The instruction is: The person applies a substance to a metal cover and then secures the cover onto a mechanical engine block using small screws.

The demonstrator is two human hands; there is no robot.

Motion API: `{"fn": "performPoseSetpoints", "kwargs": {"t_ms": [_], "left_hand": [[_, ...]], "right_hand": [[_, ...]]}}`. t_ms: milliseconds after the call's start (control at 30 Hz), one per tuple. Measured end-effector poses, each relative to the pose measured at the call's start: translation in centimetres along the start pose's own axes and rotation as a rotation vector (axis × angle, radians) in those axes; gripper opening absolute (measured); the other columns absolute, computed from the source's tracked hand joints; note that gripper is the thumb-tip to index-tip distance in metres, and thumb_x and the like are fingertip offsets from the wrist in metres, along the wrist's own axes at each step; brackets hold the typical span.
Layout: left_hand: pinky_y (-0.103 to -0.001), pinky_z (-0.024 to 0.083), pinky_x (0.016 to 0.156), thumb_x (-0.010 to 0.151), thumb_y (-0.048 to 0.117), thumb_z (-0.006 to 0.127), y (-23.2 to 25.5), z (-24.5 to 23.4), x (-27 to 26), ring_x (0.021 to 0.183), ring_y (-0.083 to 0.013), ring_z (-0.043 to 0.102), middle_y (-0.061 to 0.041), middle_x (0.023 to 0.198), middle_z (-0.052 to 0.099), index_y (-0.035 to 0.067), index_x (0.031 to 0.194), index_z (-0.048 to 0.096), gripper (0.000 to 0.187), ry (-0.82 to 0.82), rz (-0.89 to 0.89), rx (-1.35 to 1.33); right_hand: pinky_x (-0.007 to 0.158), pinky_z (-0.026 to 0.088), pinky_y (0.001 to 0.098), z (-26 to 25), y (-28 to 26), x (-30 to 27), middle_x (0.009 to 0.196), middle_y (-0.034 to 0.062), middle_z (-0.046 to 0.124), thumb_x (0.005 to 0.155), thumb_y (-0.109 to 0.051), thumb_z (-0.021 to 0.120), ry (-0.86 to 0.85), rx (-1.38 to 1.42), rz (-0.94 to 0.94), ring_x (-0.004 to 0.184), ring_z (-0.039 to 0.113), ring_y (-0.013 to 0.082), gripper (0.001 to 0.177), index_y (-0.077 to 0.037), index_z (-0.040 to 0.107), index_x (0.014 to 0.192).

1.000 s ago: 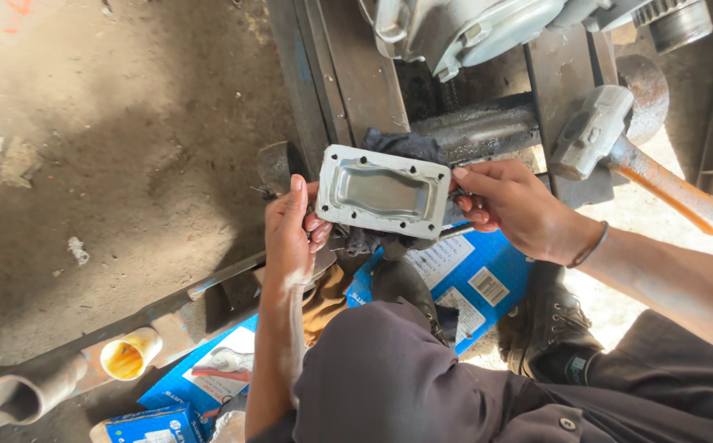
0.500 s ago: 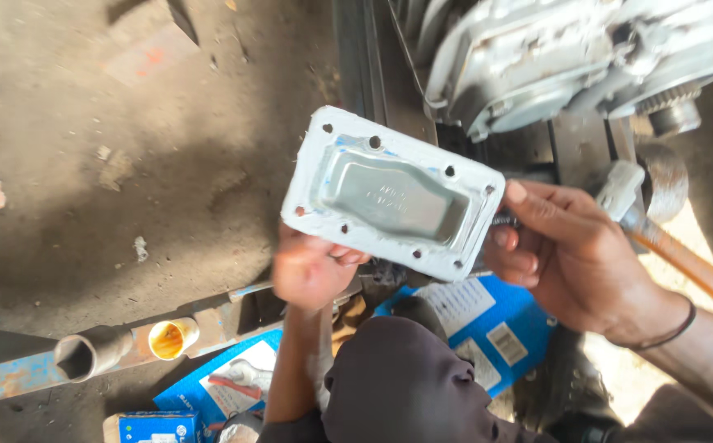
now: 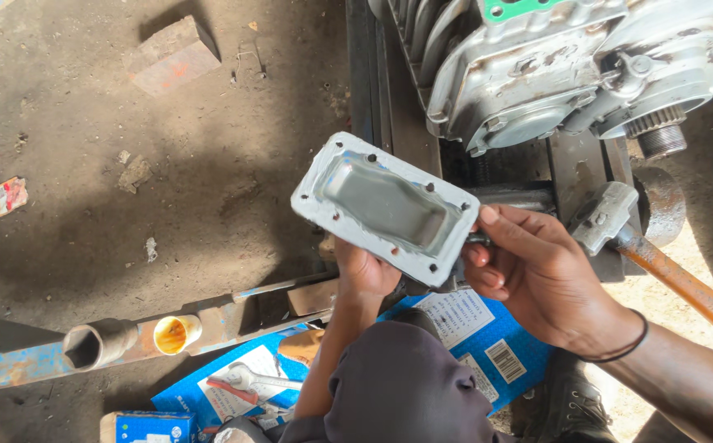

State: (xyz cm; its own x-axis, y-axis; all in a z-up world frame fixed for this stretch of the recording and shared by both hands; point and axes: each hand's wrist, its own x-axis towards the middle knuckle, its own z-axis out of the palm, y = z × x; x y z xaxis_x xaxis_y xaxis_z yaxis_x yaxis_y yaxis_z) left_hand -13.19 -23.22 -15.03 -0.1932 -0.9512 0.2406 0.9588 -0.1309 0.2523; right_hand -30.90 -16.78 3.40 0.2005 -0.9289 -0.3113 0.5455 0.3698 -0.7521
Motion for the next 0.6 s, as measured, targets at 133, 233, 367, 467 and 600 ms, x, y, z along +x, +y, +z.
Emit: {"fn": "performPoseSetpoints", "kwargs": {"t_ms": [133, 233, 367, 467, 600], "left_hand": [[-0.044, 0.052, 0.11, 0.103, 0.034, 0.062, -0.9, 2.2, 0.9, 0.125, -0.0243, 0.064, -0.008, 0.137, 0.064, 0.006, 0.145, 0.05, 0.052, 0.135, -0.027, -0.052], [-0.047, 0.051, 0.109, 0.105, 0.037, 0.059, -1.3, 2.3, 0.7, 0.125, -0.0263, 0.064, -0.009, 0.137, 0.064, 0.007, 0.144, 0.053, 0.049, 0.13, -0.104, -0.212], [-0.046, 0.05, 0.113, 0.11, 0.035, 0.057, -1.3, 1.8, 0.6, 0.128, -0.0257, 0.063, -0.009, 0.14, 0.064, 0.007, 0.146, 0.055, 0.046, 0.117, -0.075, -0.247], [-0.046, 0.05, 0.113, 0.107, 0.034, 0.057, -0.5, 2.1, 0.8, 0.127, -0.0244, 0.064, -0.007, 0.139, 0.065, 0.009, 0.145, 0.055, 0.046, 0.128, -0.049, -0.217], [-0.048, 0.052, 0.109, 0.106, 0.036, 0.058, 0.2, 3.1, 0.7, 0.125, -0.0252, 0.065, -0.007, 0.135, 0.066, 0.009, 0.143, 0.055, 0.046, 0.114, -0.063, -0.205]], "right_hand": [[0.055, 0.039, 0.0268, -0.5, 0.7, 0.7, 0.076, 0.0069, 0.056, 0.104, -0.024, 0.055, 0.089, -0.115, -0.007, 0.062, 0.048, 0.0139, 0.03, 0.005, 0.064, 0.102], [0.059, 0.042, 0.0273, -1.3, 1.9, 1.3, 0.079, 0.0085, 0.06, 0.104, -0.021, 0.057, 0.107, -0.128, -0.025, 0.066, 0.05, 0.0129, 0.027, 0.004, 0.066, 0.101], [0.062, 0.043, 0.0277, -2.4, 3.6, 2.0, 0.088, 0.0101, 0.066, 0.106, -0.017, 0.057, 0.056, -0.118, -0.047, 0.071, 0.054, 0.013, 0.025, 0.005, 0.068, 0.11], [0.068, 0.047, 0.0279, -2.7, 4.3, 2.4, 0.098, 0.0097, 0.07, 0.102, -0.011, 0.057, 0.057, -0.119, -0.073, 0.079, 0.059, 0.0124, 0.027, 0.004, 0.068, 0.121], [0.082, 0.051, 0.0294, -2.8, 4.5, 2.8, 0.11, 0.0106, 0.07, 0.098, 0.001, 0.059, 0.044, -0.233, -0.222, 0.094, 0.063, 0.0131, 0.03, 0.004, 0.066, 0.127]]}}
